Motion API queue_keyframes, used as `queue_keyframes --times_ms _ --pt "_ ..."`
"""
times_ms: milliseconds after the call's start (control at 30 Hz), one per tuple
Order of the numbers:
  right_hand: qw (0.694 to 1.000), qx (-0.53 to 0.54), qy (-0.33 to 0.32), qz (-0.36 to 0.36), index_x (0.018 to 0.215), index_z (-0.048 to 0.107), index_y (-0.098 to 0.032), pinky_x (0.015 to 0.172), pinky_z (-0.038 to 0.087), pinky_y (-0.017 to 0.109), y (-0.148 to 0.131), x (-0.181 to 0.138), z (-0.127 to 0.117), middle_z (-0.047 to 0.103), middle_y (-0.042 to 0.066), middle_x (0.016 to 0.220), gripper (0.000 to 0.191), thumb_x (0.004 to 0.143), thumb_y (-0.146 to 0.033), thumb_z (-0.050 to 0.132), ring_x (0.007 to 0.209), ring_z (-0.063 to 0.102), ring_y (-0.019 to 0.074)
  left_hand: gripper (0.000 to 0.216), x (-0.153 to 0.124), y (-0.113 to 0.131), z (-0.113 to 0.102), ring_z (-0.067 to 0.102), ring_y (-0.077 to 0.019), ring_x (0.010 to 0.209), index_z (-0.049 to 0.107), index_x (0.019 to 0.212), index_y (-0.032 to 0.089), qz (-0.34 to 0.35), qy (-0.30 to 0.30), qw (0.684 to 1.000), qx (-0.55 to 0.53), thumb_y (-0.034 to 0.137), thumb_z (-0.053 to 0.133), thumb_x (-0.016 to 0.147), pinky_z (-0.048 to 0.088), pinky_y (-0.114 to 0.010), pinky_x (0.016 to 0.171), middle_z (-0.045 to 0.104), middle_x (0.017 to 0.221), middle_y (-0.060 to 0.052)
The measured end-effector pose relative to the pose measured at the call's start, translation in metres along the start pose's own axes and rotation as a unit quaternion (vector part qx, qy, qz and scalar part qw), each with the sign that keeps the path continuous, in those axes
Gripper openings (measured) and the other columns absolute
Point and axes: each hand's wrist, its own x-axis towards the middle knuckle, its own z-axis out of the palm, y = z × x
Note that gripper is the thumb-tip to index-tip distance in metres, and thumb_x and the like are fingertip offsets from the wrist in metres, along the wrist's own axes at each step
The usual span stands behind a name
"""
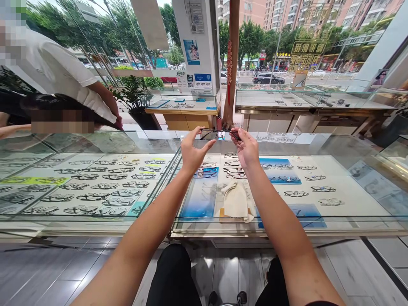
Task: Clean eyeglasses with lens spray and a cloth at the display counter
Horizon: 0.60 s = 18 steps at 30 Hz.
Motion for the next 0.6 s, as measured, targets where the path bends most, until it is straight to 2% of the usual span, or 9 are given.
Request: queue_keyframes --times_ms 100,200,300,433,600 --pt "0.999 0.021 -0.04 -0.001 0.107 0.084 -0.024 0.118 0.063 0.056 -0.007 -0.002 0.004 0.086 0.011 0.125 0.049 0.095 -0.07 0.071 0.126 0.08 0.0318 0.073 0.002 -0.002 0.002 0.077 -0.033 0.124 0.078 0.133 0.026 -0.059 -0.03 0.996 -0.067 0.079 0.084 0.085 0.057 -0.047 0.107 0.082 0.133 -0.013" --pt "0.997 -0.01 -0.062 -0.036 0.106 0.086 -0.025 0.122 0.059 0.059 -0.013 -0.008 0.013 0.086 0.01 0.128 0.041 0.095 -0.063 0.073 0.128 0.078 0.0327 0.081 0.003 -0.006 0.006 0.075 -0.0353 0.13 0.079 0.135 0.023 -0.137 -0.077 0.974 -0.165 0.079 0.089 0.078 0.058 -0.048 0.107 0.08 0.139 -0.017" --pt "0.991 -0.074 -0.081 -0.08 0.103 0.088 -0.028 0.125 0.056 0.057 -0.016 -0.016 0.021 0.086 0.007 0.13 0.037 0.09 -0.062 0.083 0.132 0.075 0.0329 0.089 0.003 -0.008 0.01 0.076 -0.036 0.131 0.08 0.134 0.019 -0.215 -0.143 0.929 -0.264 0.08 0.092 0.07 0.059 -0.045 0.103 0.079 0.143 -0.019" --pt "0.982 -0.104 -0.111 -0.112 0.11 0.089 -0.03 0.122 0.058 0.055 -0.018 -0.022 0.025 0.084 0.008 0.134 0.045 0.088 -0.07 0.086 0.132 0.075 0.0314 0.081 0.003 -0.006 0.008 0.079 -0.0344 0.126 0.084 0.126 0.022 -0.291 -0.238 0.86 -0.346 0.081 0.09 0.071 0.057 -0.037 0.092 0.08 0.141 -0.018" --pt "0.97 -0.149 -0.135 -0.138 0.119 0.088 -0.031 0.124 0.056 0.054 -0.019 -0.021 0.024 0.082 0.009 0.136 0.052 0.089 -0.073 0.085 0.134 0.074 0.0297 0.074 0.004 -0.005 0.003 0.079 -0.0356 0.125 0.087 0.113 0.025 -0.347 -0.294 0.799 -0.394 0.082 0.093 0.066 0.056 -0.036 0.086 0.084 0.134 -0.017"
